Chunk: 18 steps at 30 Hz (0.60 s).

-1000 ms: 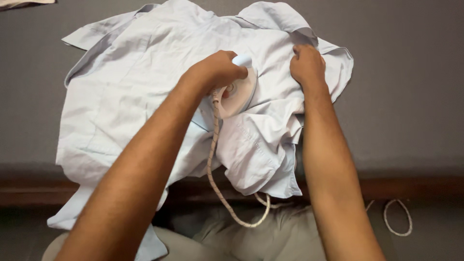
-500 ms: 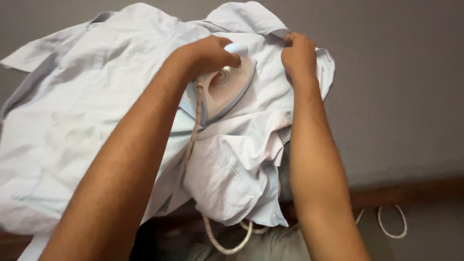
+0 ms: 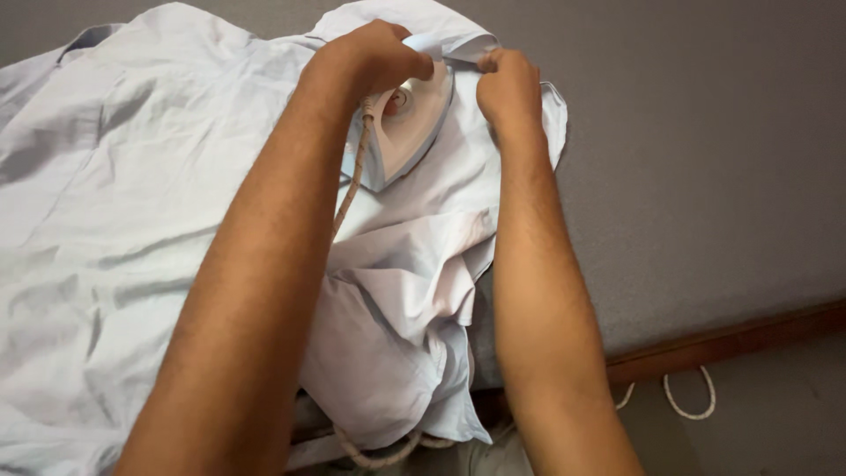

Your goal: The person irons a white shirt laid out on a bed. They use a handheld electric iron to smooth the fabric, repeatedly adjusting the shirt with one hand while moving the iron with the other across the body and sleeves.

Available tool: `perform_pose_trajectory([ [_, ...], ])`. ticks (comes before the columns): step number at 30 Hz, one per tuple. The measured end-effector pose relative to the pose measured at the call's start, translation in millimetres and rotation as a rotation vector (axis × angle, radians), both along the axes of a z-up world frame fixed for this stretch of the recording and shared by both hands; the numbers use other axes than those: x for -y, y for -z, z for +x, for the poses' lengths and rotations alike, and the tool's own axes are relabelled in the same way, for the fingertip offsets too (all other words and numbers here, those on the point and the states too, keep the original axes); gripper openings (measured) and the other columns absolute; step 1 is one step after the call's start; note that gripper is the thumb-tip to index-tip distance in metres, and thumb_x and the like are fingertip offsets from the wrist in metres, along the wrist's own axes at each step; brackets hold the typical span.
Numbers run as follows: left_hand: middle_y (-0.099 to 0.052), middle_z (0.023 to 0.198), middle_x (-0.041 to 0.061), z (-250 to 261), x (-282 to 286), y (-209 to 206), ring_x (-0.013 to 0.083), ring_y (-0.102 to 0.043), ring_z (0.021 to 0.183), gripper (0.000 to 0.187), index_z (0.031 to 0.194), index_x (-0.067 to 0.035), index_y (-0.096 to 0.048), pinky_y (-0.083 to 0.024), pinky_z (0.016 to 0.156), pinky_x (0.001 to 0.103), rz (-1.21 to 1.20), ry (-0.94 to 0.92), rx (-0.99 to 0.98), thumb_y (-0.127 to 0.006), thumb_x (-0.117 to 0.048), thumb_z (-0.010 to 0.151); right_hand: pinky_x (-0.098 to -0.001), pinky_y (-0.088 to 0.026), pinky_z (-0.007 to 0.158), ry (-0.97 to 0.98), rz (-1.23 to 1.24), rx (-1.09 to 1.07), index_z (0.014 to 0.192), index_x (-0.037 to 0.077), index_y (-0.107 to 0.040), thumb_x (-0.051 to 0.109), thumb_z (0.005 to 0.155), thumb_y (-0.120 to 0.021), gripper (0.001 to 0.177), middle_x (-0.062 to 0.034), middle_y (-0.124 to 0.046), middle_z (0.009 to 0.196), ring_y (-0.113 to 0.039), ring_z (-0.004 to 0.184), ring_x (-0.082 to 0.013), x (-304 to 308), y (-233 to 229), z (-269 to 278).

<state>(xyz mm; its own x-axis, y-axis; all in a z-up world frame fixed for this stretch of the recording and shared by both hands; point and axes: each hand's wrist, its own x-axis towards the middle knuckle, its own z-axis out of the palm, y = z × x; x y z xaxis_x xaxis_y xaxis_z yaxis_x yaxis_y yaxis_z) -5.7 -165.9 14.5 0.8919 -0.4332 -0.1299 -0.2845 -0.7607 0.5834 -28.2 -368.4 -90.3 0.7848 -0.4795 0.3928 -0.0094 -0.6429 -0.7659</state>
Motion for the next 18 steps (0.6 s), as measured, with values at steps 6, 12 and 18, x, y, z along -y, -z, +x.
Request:
perform_pose_trajectory([
  [6, -0.076, 0.094, 0.013, 4, -2, 9, 0.0258, -0.074, 0.065, 0.050, 0.124, -0.006, -0.066, -0.058, 0.061, 0.044, -0.057, -0.044, -0.113, -0.070, -0.036, 0.084, -0.0418, -0.055, 0.089, 0.008, -0.163, -0.051, 0.092, 0.008, -0.081, 0.004, 0.084, -0.061, 0.022, -0.0209, -0.076, 0.101, -0.073, 0.095, -0.0376, 1, 6, 2],
  [12, -0.076, 0.092, 0.012, -37, -19, 26, 0.0223, -0.075, 0.064, 0.052, 0.121, 0.000, -0.072, -0.063, 0.052, 0.041, -0.355, -0.017, -0.204, -0.075, -0.027, 0.077, -0.0431, -0.052, 0.088, -0.012, -0.282, 0.043, 0.099, 0.006, -0.079, -0.002, 0.076, -0.059, 0.031, -0.0206, -0.074, 0.106, -0.070, 0.100, -0.0393, 1, 21, 0],
  [18, -0.076, 0.080, 0.018, -99, -49, 20, 0.0263, -0.073, 0.054, 0.067, 0.138, -0.001, -0.049, -0.058, 0.051, 0.041, -0.267, -0.084, -0.171, -0.070, -0.026, 0.080, -0.0389, -0.053, 0.095, -0.091, -0.211, 0.138, 0.108, 0.001, -0.077, -0.008, 0.076, -0.053, 0.041, -0.0246, -0.073, 0.112, -0.070, 0.108, -0.0370, -4, 28, -16],
])
